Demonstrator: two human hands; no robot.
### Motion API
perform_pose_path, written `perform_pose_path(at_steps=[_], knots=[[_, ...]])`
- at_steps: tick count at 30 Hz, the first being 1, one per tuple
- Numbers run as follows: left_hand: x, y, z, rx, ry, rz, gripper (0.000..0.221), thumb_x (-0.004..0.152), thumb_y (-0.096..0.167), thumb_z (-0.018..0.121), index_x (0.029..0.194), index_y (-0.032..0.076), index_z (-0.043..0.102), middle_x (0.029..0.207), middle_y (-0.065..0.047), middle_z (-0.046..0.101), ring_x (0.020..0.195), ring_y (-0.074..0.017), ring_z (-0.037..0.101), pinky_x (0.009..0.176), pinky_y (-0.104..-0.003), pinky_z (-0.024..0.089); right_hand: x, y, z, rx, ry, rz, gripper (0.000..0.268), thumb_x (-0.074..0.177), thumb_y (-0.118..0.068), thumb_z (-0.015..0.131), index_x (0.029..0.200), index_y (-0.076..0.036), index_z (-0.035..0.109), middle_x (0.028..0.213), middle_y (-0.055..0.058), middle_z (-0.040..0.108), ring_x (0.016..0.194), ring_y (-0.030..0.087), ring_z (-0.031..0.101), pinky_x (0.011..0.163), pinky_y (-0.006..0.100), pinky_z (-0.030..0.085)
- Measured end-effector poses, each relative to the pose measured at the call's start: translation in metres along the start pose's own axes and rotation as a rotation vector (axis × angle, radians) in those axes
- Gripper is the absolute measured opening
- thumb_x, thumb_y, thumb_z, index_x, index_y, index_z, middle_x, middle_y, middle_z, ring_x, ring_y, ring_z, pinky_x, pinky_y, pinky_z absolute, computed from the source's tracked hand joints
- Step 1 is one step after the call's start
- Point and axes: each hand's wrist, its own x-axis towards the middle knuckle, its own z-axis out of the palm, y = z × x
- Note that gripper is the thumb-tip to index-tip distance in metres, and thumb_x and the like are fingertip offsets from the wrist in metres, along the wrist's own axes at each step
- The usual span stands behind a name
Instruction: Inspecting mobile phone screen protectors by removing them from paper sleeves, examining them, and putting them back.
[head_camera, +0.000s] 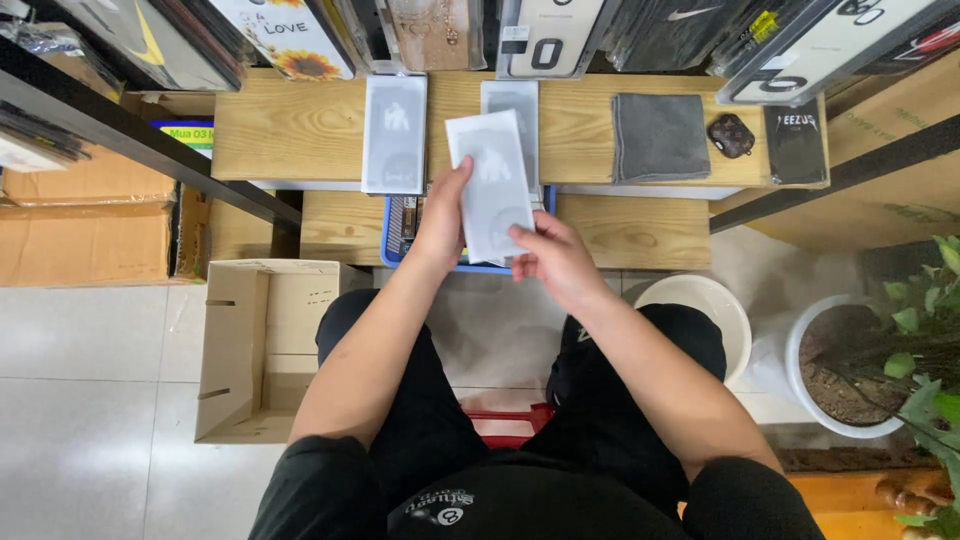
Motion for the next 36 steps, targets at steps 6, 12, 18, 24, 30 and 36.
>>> perform_pose_path(at_steps=[6, 12, 18, 24, 30, 36], knots=[[-0.063, 0.024, 0.024, -0.419, -0.378, -0.126, 0.069, 0.093, 0.056, 0.049, 0.137, 0.004, 0.052, 0.142, -0.022, 0.052, 0.126, -0.0397, 0.055, 0.108, -0.057, 0.040, -0.029, 0.005, 0.007, -0.107, -0.228, -0.040, 0.022, 0.095, -0.016, 0.064, 0.081, 0.001, 0.065, 0.057, 0.018, 0.062, 0.050, 0.026, 0.067, 0.052, 0.036, 0.059], [-0.082, 0.027, 0.017, -0.282, -0.484, -0.137, 0.072, 0.091, 0.067, 0.041, 0.121, 0.004, 0.060, 0.116, -0.021, 0.067, 0.092, -0.0344, 0.071, 0.066, -0.051, 0.062, -0.045, -0.016, 0.006, -0.308, -0.452, -0.072, 0.036, 0.097, -0.017, 0.059, 0.064, -0.004, 0.066, 0.052, 0.010, 0.061, 0.050, 0.017, 0.062, 0.060, 0.028, 0.050], [-0.090, 0.039, 0.021, -0.125, -0.328, 0.063, 0.064, 0.094, 0.062, 0.043, 0.112, 0.004, 0.064, 0.102, -0.014, 0.071, 0.090, -0.0270, 0.070, 0.077, -0.045, 0.059, -0.045, -0.011, 0.006, -0.338, -0.509, -0.067, 0.031, 0.094, -0.013, 0.062, 0.065, -0.001, 0.067, 0.052, 0.012, 0.062, 0.051, 0.018, 0.062, 0.062, 0.031, 0.052], [-0.096, 0.037, 0.022, -0.084, -0.504, 0.065, 0.078, 0.096, 0.064, 0.029, 0.112, -0.004, 0.063, 0.099, -0.025, 0.071, 0.085, -0.0340, 0.073, 0.072, -0.050, 0.062, -0.048, -0.005, 0.003, -0.181, -0.564, -0.045, 0.016, 0.089, -0.003, 0.067, 0.074, 0.002, 0.067, 0.058, 0.014, 0.064, 0.056, 0.020, 0.064, 0.061, 0.033, 0.053], [-0.093, 0.028, 0.020, -0.030, -0.480, 0.130, 0.069, 0.100, 0.054, 0.033, 0.113, -0.007, 0.063, 0.096, -0.023, 0.072, 0.085, -0.0296, 0.073, 0.079, -0.048, 0.060, -0.051, -0.020, 0.011, 0.017, -0.524, 0.082, 0.003, 0.086, 0.003, 0.068, 0.086, 0.004, 0.066, 0.070, 0.016, 0.067, 0.063, 0.022, 0.068, 0.062, 0.038, 0.060], [-0.078, -0.003, -0.002, -0.028, -0.438, 0.198, 0.047, 0.104, 0.034, 0.041, 0.112, -0.007, 0.063, 0.099, -0.019, 0.072, 0.085, -0.0217, 0.070, 0.086, -0.044, 0.057, -0.045, -0.015, 0.005, 0.099, -0.524, 0.126, 0.006, 0.085, 0.004, 0.066, 0.092, 0.005, 0.065, 0.073, 0.021, 0.066, 0.069, 0.029, 0.070, 0.068, 0.045, 0.062]])
